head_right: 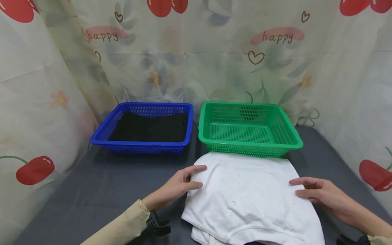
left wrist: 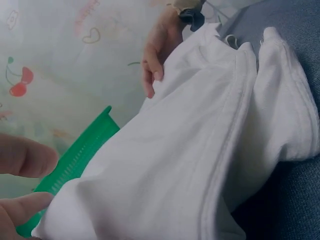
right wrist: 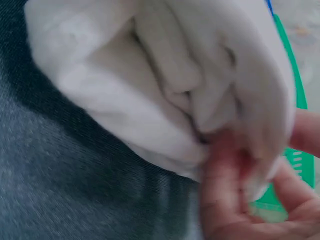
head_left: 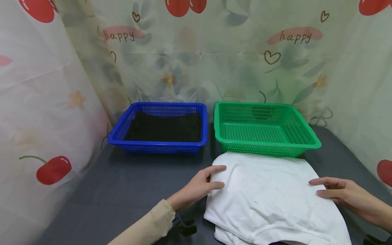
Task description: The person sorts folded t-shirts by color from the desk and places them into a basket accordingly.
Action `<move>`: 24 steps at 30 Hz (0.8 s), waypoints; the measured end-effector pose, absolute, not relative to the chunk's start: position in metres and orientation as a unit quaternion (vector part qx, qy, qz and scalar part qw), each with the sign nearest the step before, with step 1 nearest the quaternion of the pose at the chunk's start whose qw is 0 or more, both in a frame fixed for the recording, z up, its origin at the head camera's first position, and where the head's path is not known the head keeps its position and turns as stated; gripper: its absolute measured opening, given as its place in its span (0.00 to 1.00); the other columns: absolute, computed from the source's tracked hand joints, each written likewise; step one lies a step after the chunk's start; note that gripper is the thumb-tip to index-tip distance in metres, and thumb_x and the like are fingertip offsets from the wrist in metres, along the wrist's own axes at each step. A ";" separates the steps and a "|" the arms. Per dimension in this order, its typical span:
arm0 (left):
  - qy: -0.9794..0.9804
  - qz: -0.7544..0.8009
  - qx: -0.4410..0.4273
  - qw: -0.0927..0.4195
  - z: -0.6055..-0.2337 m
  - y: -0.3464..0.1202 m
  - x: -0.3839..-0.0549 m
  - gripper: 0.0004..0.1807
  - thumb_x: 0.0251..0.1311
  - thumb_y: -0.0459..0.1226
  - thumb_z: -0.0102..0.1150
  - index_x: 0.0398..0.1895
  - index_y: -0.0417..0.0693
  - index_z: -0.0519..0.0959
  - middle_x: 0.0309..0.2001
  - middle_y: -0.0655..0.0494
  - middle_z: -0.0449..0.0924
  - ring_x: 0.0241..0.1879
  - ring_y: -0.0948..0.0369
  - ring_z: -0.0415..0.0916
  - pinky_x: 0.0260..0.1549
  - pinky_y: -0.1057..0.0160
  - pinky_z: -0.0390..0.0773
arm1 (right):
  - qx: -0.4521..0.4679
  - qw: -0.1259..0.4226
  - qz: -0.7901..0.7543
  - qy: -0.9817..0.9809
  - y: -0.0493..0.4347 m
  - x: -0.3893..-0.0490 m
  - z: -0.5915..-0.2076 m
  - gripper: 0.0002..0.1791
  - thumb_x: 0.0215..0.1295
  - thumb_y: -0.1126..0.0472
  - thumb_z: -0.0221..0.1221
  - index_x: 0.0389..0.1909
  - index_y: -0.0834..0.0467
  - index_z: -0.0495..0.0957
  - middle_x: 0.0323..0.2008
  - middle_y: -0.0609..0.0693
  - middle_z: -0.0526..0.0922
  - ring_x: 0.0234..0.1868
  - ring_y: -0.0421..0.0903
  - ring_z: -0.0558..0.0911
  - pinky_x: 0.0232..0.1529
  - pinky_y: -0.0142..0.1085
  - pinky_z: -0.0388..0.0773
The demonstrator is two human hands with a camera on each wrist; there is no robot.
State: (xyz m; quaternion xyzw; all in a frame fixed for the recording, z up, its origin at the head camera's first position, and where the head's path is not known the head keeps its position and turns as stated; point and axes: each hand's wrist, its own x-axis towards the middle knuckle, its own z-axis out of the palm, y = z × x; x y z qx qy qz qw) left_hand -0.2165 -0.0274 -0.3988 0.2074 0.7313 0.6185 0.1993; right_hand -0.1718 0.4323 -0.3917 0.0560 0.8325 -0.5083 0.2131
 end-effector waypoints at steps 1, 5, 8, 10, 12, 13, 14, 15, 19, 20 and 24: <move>0.734 0.617 0.204 0.197 -0.399 -0.027 -0.217 0.28 0.64 0.40 0.64 0.68 0.58 0.72 0.69 0.53 0.62 0.59 0.56 0.64 0.48 0.55 0.72 | 0.049 0.223 -0.514 0.827 0.433 -0.171 -0.391 0.24 0.71 0.55 0.59 0.65 0.58 0.73 0.60 0.54 0.72 0.49 0.49 0.77 0.46 0.46 0.77; 0.745 0.607 0.196 0.195 -0.400 -0.028 -0.216 0.30 0.62 0.41 0.65 0.69 0.60 0.71 0.71 0.55 0.59 0.68 0.55 0.57 0.55 0.49 0.70 | 0.027 0.240 -0.535 0.809 0.438 -0.170 -0.389 0.26 0.73 0.57 0.56 0.69 0.56 0.70 0.61 0.50 0.71 0.51 0.47 0.78 0.48 0.46 0.76; 0.752 0.594 0.202 0.203 -0.401 -0.028 -0.217 0.32 0.62 0.42 0.65 0.70 0.61 0.69 0.72 0.58 0.58 0.71 0.56 0.52 0.61 0.47 0.65 | 0.027 0.242 -0.549 0.800 0.440 -0.171 -0.388 0.26 0.74 0.57 0.55 0.71 0.54 0.68 0.62 0.48 0.70 0.53 0.46 0.78 0.50 0.47 0.75; 0.752 0.587 0.209 0.212 -0.402 -0.027 -0.217 0.33 0.62 0.43 0.65 0.71 0.61 0.67 0.72 0.59 0.58 0.72 0.56 0.49 0.63 0.47 0.60 | 0.031 0.245 -0.558 0.793 0.440 -0.173 -0.388 0.27 0.74 0.57 0.55 0.72 0.52 0.67 0.63 0.46 0.69 0.54 0.46 0.77 0.51 0.47 0.75; 0.750 0.586 0.215 0.220 -0.403 -0.027 -0.216 0.34 0.63 0.43 0.64 0.72 0.61 0.66 0.72 0.60 0.58 0.73 0.57 0.48 0.65 0.48 0.58 | 0.038 0.237 -0.567 0.788 0.440 -0.174 -0.390 0.26 0.74 0.57 0.55 0.72 0.50 0.68 0.64 0.46 0.67 0.54 0.45 0.77 0.51 0.47 0.75; 0.748 0.587 0.217 0.222 -0.403 -0.027 -0.216 0.34 0.63 0.43 0.64 0.72 0.62 0.66 0.72 0.61 0.58 0.73 0.57 0.48 0.65 0.48 0.59 | 0.045 0.229 -0.572 0.786 0.439 -0.174 -0.391 0.26 0.73 0.57 0.55 0.71 0.49 0.69 0.64 0.45 0.67 0.54 0.44 0.77 0.51 0.47 0.75; 0.745 0.590 0.217 0.225 -0.404 -0.027 -0.216 0.34 0.63 0.44 0.64 0.72 0.62 0.66 0.72 0.61 0.58 0.72 0.57 0.49 0.64 0.47 0.60 | 0.050 0.221 -0.578 0.784 0.438 -0.174 -0.392 0.25 0.73 0.58 0.56 0.70 0.48 0.70 0.63 0.44 0.67 0.53 0.43 0.77 0.51 0.47 0.76; 0.741 0.594 0.215 0.228 -0.404 -0.027 -0.216 0.34 0.63 0.43 0.64 0.72 0.62 0.66 0.72 0.61 0.58 0.72 0.57 0.49 0.63 0.47 0.61 | 0.051 0.213 -0.581 0.784 0.438 -0.174 -0.393 0.25 0.73 0.58 0.56 0.70 0.48 0.70 0.64 0.45 0.66 0.53 0.43 0.77 0.51 0.48 0.75; 0.729 0.611 0.205 0.231 -0.403 -0.027 -0.215 0.33 0.63 0.44 0.64 0.71 0.63 0.67 0.71 0.63 0.59 0.72 0.57 0.50 0.61 0.44 0.64 | 0.037 0.222 -0.604 0.765 0.436 -0.175 -0.391 0.26 0.75 0.59 0.53 0.72 0.45 0.68 0.62 0.40 0.65 0.54 0.42 0.76 0.52 0.48 0.75; 0.726 0.615 0.203 0.232 -0.403 -0.027 -0.214 0.32 0.63 0.44 0.64 0.71 0.63 0.67 0.71 0.63 0.59 0.72 0.57 0.50 0.60 0.43 0.64 | 0.030 0.235 -0.611 0.756 0.435 -0.175 -0.391 0.26 0.76 0.59 0.52 0.72 0.45 0.67 0.62 0.40 0.66 0.55 0.43 0.76 0.53 0.48 0.75; 0.724 0.617 0.201 0.235 -0.402 -0.026 -0.214 0.32 0.63 0.45 0.64 0.71 0.63 0.68 0.71 0.64 0.60 0.72 0.58 0.50 0.60 0.42 0.63 | -0.004 0.288 -0.638 0.714 0.435 -0.176 -0.389 0.27 0.77 0.63 0.48 0.74 0.44 0.63 0.61 0.42 0.71 0.58 0.48 0.76 0.55 0.49 0.73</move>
